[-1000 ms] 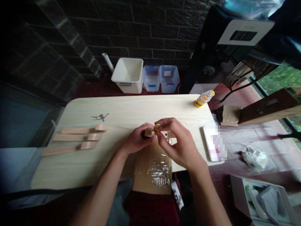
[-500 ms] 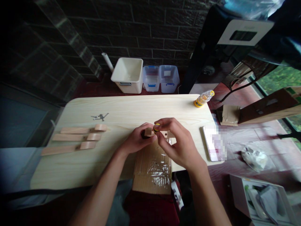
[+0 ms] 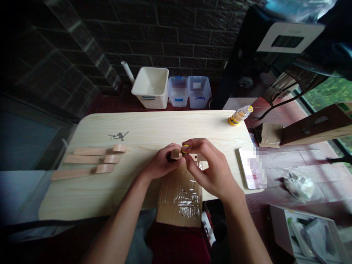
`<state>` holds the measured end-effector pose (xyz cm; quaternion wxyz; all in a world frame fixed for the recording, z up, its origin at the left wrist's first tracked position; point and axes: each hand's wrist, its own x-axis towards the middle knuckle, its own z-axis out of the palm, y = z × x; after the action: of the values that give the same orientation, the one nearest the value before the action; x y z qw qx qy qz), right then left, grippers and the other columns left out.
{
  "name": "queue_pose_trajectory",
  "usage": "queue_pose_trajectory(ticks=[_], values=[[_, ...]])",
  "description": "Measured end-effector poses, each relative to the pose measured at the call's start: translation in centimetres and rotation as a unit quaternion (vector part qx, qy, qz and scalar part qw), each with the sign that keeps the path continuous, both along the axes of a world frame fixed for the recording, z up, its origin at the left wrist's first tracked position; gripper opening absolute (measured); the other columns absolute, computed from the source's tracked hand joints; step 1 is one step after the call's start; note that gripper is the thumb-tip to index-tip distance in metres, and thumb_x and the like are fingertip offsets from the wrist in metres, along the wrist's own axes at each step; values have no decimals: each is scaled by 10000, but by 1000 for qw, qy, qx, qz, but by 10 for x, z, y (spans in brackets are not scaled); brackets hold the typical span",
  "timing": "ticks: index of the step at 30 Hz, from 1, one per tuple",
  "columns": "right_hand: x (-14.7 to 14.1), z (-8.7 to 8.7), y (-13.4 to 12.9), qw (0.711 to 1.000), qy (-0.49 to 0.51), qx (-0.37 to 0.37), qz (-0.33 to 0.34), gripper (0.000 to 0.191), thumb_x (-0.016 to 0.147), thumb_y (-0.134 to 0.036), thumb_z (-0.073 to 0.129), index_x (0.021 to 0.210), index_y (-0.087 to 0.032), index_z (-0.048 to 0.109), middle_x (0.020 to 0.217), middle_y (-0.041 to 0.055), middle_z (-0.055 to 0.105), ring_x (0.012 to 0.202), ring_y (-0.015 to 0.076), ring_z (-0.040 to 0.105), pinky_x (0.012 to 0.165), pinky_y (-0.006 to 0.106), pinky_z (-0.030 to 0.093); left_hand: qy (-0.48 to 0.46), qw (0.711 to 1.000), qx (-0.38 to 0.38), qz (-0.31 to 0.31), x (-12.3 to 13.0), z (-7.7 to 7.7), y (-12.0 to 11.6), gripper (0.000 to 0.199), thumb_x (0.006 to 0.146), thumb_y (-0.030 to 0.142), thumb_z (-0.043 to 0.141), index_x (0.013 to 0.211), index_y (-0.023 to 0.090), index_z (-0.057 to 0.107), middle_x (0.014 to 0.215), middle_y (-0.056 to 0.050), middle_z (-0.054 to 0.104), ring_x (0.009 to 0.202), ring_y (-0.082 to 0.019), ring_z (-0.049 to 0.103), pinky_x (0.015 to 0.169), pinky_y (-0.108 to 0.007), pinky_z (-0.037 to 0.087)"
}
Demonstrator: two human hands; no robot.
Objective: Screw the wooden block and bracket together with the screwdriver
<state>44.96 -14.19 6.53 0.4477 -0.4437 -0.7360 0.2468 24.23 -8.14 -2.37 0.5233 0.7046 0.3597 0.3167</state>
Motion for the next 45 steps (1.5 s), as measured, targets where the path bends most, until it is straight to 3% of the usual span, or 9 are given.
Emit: queue_pose_trajectory(ticks=[5,11,20,27,35,41,45], values=[[-2,1,2,1000,1,9,-7,224,990,-136,700,1149,-285,647,1173,54,729,1129,224,740,948,427,633,1,1000,-3,4,1,2,1,198,913,383,728,1017,217,701,1123,-85,735,1062,-260,691,972,-430,549],[-1,1,-1,1000,4,3,-5,246,991,-124,680,1176,-282,646,1252,72,733,1227,253,724,1016,464,616,1,1000,-5,1,0,0,0,191,922,374,720,1028,215,704,1132,-86,733,1062,-256,690,980,-427,547],[-2,0,2,1000,7,13,-10,212,989,-132,702,1132,-275,641,1167,53,723,1117,218,736,937,425,628,-7,1000,-4,7,1,0,0,212,908,374,741,1024,199,709,1091,-84,723,1034,-253,684,952,-420,537],[-1,-3,-1,1000,25,-9,3,252,999,-126,678,1195,-282,649,1253,63,724,1227,238,722,1011,440,616,-4,1000,-11,-1,0,-1,0,198,918,379,724,1009,204,700,1106,-84,721,1048,-255,680,955,-417,542],[-1,-1,3,1000,4,22,-2,226,997,-116,694,1149,-274,644,1170,59,723,1127,209,732,939,408,620,-3,1000,-3,-1,0,0,0,199,923,378,719,1006,199,697,1092,-80,715,1028,-247,678,939,-410,540],[-2,-2,-1,1000,18,0,6,231,1006,-124,677,1178,-275,647,1270,86,726,1247,247,714,1018,464,615,-6,1000,-4,1,0,-1,0,192,919,380,724,978,199,695,1094,-83,717,1031,-250,679,934,-407,538],[-2,-2,-1,1000,9,9,5,213,1007,-126,682,1154,-276,648,1195,62,739,1153,216,742,947,419,634,-5,1000,-4,1,0,-1,0,187,922,365,718,1012,201,700,1115,-84,718,1052,-250,681,953,-409,537]])
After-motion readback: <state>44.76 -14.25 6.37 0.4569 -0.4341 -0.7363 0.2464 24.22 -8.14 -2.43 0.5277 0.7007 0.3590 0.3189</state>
